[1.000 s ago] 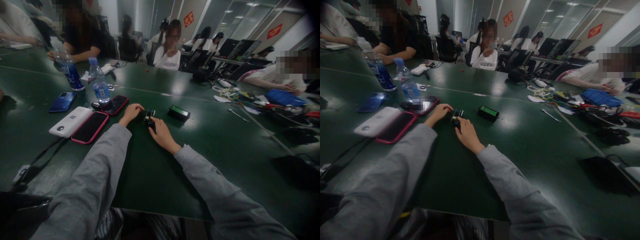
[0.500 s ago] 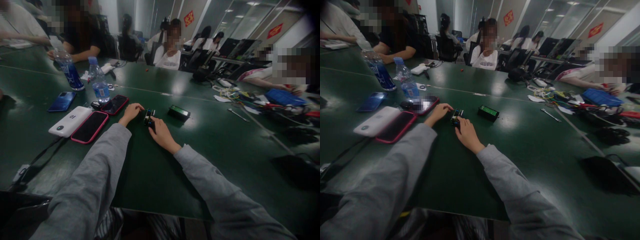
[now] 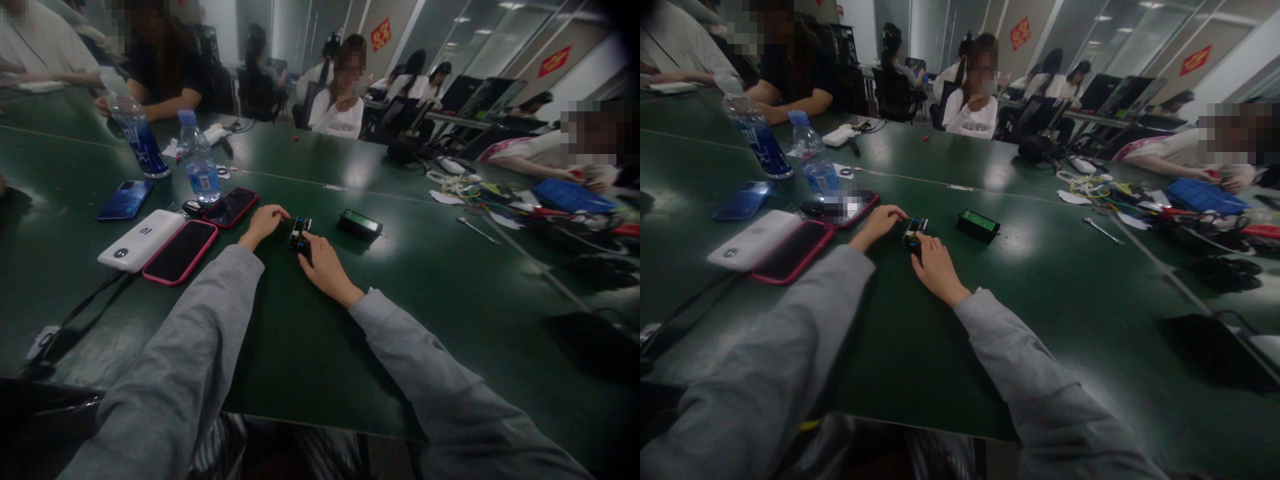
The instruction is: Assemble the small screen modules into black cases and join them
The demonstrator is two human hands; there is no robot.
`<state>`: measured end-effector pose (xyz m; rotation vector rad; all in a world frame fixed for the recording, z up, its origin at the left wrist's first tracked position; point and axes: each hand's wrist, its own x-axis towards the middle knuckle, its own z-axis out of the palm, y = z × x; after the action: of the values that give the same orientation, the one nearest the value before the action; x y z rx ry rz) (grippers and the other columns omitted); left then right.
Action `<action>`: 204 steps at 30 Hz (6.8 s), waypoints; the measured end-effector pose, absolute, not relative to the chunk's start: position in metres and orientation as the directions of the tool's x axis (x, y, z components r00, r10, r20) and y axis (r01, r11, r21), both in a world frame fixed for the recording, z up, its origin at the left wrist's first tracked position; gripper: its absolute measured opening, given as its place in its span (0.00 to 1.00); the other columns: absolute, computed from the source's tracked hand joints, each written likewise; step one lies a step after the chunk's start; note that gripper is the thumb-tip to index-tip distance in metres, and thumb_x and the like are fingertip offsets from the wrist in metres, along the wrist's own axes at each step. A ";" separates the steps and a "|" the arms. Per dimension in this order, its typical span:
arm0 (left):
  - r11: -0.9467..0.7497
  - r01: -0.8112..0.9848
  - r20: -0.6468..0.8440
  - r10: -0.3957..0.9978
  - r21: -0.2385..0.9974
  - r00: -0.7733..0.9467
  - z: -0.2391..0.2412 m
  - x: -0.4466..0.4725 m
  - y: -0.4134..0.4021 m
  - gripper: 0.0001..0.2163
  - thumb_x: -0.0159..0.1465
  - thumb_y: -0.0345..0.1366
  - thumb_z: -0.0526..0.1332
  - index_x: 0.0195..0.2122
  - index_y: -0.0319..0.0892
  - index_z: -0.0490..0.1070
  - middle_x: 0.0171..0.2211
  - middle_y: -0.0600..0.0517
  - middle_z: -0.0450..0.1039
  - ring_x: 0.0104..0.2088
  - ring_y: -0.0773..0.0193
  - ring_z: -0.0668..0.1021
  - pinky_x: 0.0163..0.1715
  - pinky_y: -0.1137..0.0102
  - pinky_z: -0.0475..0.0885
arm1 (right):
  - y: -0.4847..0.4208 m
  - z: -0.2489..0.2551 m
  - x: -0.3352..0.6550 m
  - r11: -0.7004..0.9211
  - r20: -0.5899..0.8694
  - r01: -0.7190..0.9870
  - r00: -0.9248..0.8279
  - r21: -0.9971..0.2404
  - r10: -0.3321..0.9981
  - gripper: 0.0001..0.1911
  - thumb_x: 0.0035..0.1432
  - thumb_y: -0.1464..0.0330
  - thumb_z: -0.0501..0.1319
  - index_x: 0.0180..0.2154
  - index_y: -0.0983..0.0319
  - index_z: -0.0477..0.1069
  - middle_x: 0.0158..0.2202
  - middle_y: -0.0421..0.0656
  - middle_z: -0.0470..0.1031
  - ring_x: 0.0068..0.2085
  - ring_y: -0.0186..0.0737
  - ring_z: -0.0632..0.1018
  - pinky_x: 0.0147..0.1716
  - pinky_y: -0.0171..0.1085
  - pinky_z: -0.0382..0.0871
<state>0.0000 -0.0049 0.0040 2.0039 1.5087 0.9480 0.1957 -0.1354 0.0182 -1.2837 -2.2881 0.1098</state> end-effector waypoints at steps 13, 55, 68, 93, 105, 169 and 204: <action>-0.293 0.654 0.252 0.955 0.697 0.159 0.005 0.001 -0.005 0.15 0.63 0.26 0.52 0.38 0.44 0.80 0.36 0.51 0.81 0.39 0.63 0.80 0.45 0.69 0.71 | -0.134 0.016 0.195 0.547 0.386 0.788 -0.429 -0.283 0.817 0.27 0.63 0.68 0.53 0.62 0.66 0.55 0.53 0.55 0.67 0.52 0.55 0.69 0.50 0.56 0.69; -0.291 0.659 0.243 0.956 0.694 0.167 0.007 0.000 -0.008 0.15 0.64 0.27 0.52 0.39 0.45 0.79 0.37 0.51 0.80 0.40 0.64 0.79 0.47 0.68 0.70 | -0.133 0.013 0.196 0.558 0.401 0.785 -0.436 -0.269 0.806 0.27 0.64 0.67 0.54 0.62 0.68 0.55 0.53 0.55 0.67 0.51 0.53 0.70 0.50 0.53 0.69; -0.271 0.668 0.224 0.962 0.693 0.157 0.012 0.001 -0.011 0.15 0.64 0.27 0.52 0.38 0.45 0.80 0.37 0.52 0.81 0.40 0.64 0.79 0.46 0.69 0.71 | -0.133 0.014 0.195 0.555 0.398 0.795 -0.440 -0.244 0.805 0.26 0.64 0.68 0.54 0.61 0.69 0.56 0.53 0.56 0.68 0.51 0.53 0.70 0.50 0.53 0.70; -0.263 0.669 0.213 0.964 0.696 0.157 0.011 0.001 -0.011 0.15 0.64 0.28 0.51 0.39 0.45 0.79 0.38 0.52 0.80 0.40 0.64 0.79 0.48 0.68 0.71 | -0.135 0.017 0.195 0.543 0.382 0.800 -0.432 -0.256 0.817 0.27 0.64 0.67 0.53 0.62 0.66 0.54 0.52 0.54 0.68 0.50 0.53 0.71 0.49 0.54 0.70; -0.289 0.673 0.236 0.957 0.681 0.171 0.009 0.000 -0.009 0.15 0.63 0.27 0.52 0.39 0.45 0.79 0.38 0.51 0.81 0.41 0.64 0.79 0.47 0.69 0.71 | -0.135 0.016 0.194 0.543 0.382 0.806 -0.437 -0.236 0.814 0.26 0.64 0.68 0.53 0.62 0.68 0.55 0.52 0.55 0.68 0.51 0.55 0.70 0.50 0.55 0.70; -0.295 0.647 0.244 0.955 0.703 0.170 0.005 -0.001 -0.006 0.15 0.64 0.28 0.52 0.38 0.45 0.80 0.35 0.52 0.80 0.39 0.64 0.79 0.44 0.69 0.70 | -0.133 0.014 0.195 0.551 0.388 0.796 -0.439 -0.250 0.810 0.27 0.64 0.67 0.53 0.61 0.69 0.56 0.54 0.56 0.67 0.52 0.54 0.69 0.50 0.54 0.69; -0.280 0.676 0.230 0.959 0.682 0.166 0.007 0.000 -0.007 0.16 0.63 0.27 0.52 0.39 0.45 0.79 0.38 0.51 0.81 0.41 0.63 0.79 0.47 0.68 0.71 | -0.133 0.013 0.195 0.553 0.397 0.795 -0.438 -0.248 0.807 0.26 0.64 0.67 0.54 0.61 0.70 0.55 0.53 0.55 0.67 0.51 0.53 0.69 0.50 0.52 0.69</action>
<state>-0.0003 -0.0071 0.0067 2.0245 1.5460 0.8968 0.1947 -0.1332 0.0129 -1.2922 -2.3189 0.0335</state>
